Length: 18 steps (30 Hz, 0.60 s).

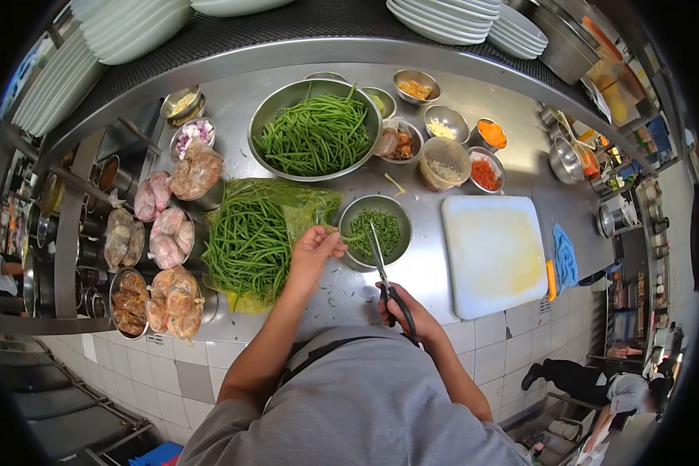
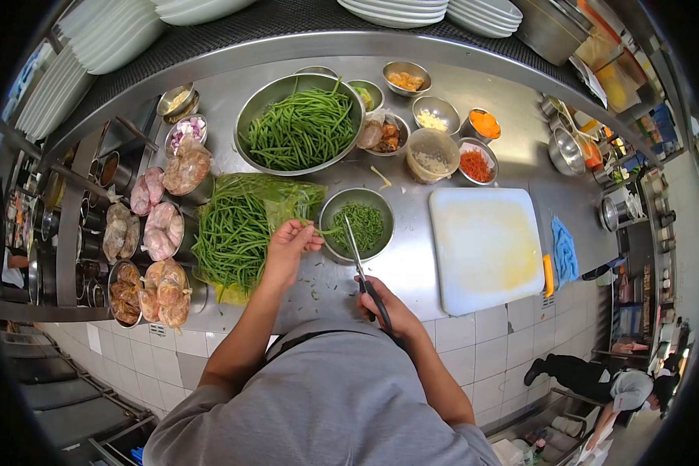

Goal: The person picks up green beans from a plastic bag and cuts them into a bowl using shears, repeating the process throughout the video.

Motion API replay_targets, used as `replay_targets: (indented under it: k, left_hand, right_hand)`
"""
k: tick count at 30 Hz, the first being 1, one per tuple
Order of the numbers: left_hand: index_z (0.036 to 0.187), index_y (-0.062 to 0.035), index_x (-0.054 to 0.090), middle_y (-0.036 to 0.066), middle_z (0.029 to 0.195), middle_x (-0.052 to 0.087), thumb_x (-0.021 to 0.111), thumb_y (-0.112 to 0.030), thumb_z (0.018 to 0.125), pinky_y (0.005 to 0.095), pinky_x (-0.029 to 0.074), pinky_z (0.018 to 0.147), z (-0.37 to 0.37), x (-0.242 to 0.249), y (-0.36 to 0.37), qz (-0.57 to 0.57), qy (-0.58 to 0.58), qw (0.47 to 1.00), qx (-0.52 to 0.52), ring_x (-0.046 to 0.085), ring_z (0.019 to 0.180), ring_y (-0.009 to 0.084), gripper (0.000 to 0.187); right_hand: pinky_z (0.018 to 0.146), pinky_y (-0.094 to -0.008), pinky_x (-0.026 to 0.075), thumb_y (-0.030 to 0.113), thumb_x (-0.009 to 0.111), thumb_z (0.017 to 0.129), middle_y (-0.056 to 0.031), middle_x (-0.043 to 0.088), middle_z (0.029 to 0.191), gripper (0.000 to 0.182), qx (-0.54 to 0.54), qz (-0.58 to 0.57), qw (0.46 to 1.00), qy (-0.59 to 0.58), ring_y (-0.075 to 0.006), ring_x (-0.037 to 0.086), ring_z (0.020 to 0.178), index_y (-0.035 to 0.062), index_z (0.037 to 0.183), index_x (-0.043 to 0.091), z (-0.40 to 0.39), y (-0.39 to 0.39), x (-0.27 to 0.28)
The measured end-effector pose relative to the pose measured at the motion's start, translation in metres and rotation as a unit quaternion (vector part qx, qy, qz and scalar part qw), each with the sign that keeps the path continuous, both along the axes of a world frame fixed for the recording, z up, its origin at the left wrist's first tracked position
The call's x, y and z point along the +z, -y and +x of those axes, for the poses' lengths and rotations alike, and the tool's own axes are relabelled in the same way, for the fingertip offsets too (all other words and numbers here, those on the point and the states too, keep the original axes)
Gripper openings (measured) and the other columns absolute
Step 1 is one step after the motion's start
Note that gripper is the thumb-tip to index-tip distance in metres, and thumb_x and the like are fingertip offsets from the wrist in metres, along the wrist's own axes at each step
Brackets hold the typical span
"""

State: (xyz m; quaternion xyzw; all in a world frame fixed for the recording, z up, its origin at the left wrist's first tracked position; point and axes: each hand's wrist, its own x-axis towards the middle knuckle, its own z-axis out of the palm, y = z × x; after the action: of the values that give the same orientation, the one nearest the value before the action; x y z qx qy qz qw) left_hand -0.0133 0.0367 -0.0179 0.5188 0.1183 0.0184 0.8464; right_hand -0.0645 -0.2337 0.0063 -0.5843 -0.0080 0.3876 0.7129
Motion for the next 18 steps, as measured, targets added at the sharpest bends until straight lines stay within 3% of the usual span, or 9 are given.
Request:
replay_targets:
  k: [3,6,9,11,14,18]
  left_hand:
    - [0.113,-0.003,0.065,0.005,0.095,0.071,0.068,-0.012,0.103,0.0265,0.056,0.076,-0.001,-0.004,0.006,0.011,0.01,1.0,-0.005,0.07,0.085,0.0125,0.014]
    - [0.11,-0.0032,0.064,0.005,0.096,0.07,0.068,-0.011,0.103,0.0263,0.057,0.075,-0.003,-0.007,0.011,0.027,0.017,0.999,-0.029,0.07,0.085,0.0129,0.011]
    - [0.108,-0.0031,0.063,0.005,0.097,0.07,0.067,-0.01,0.104,0.0261,0.057,0.075,-0.004,-0.01,0.015,0.045,0.019,0.998,-0.042,0.071,0.085,0.013,0.009]
    - [0.109,-0.0028,0.063,0.005,0.097,0.069,0.068,-0.01,0.103,0.0256,0.057,0.075,-0.004,-0.012,0.018,0.053,0.018,0.997,-0.045,0.071,0.085,0.0125,0.01]
    - [0.109,-0.0026,0.063,0.004,0.097,0.069,0.068,-0.01,0.103,0.0259,0.057,0.076,-0.004,-0.016,0.019,0.07,0.024,0.996,-0.048,0.071,0.085,0.0124,0.011]
    - [0.112,-0.0031,0.06,0.006,0.1,0.069,0.065,-0.008,0.104,0.0278,0.058,0.078,-0.004,-0.018,0.016,0.051,0.035,0.997,-0.045,0.071,0.089,0.0152,0.01]
  right_hand:
    - [0.07,-0.0267,0.044,0.041,0.066,0.104,0.0012,0.056,0.094,0.06,0.015,-0.008,1.0,0.01,-0.0113,0.053,0.081,0.0081,0.15,0.046,0.002,0.0,0.001]
    - [0.077,-0.0318,0.048,0.04,0.066,0.104,-0.0025,0.058,0.102,0.064,0.038,-0.025,0.999,0.013,-0.0139,0.055,0.087,0.006,0.153,0.043,0.004,0.002,-0.005]
    - [0.074,-0.0306,0.048,0.038,0.067,0.104,-0.0028,0.059,0.1,0.062,0.018,-0.017,1.0,0.009,-0.0133,0.055,0.084,0.0056,0.151,0.044,0.004,0.001,-0.009]
    - [0.065,-0.0247,0.044,0.037,0.071,0.102,0.0027,0.055,0.091,0.058,-0.006,-0.049,0.999,-0.005,-0.0083,0.051,0.074,0.0096,0.148,0.05,0.003,-0.001,-0.008]
    - [0.06,-0.0244,0.042,0.035,0.071,0.102,0.0033,0.054,0.085,0.052,-0.017,-0.087,0.996,0.001,-0.0071,0.049,0.068,0.0099,0.144,0.052,0.003,-0.003,-0.007]
    - [0.055,-0.0243,0.039,0.031,0.071,0.102,0.0036,0.053,0.08,0.047,-0.029,-0.05,0.998,-0.03,-0.0066,0.047,0.063,0.0098,0.14,0.055,0.002,-0.002,-0.009]
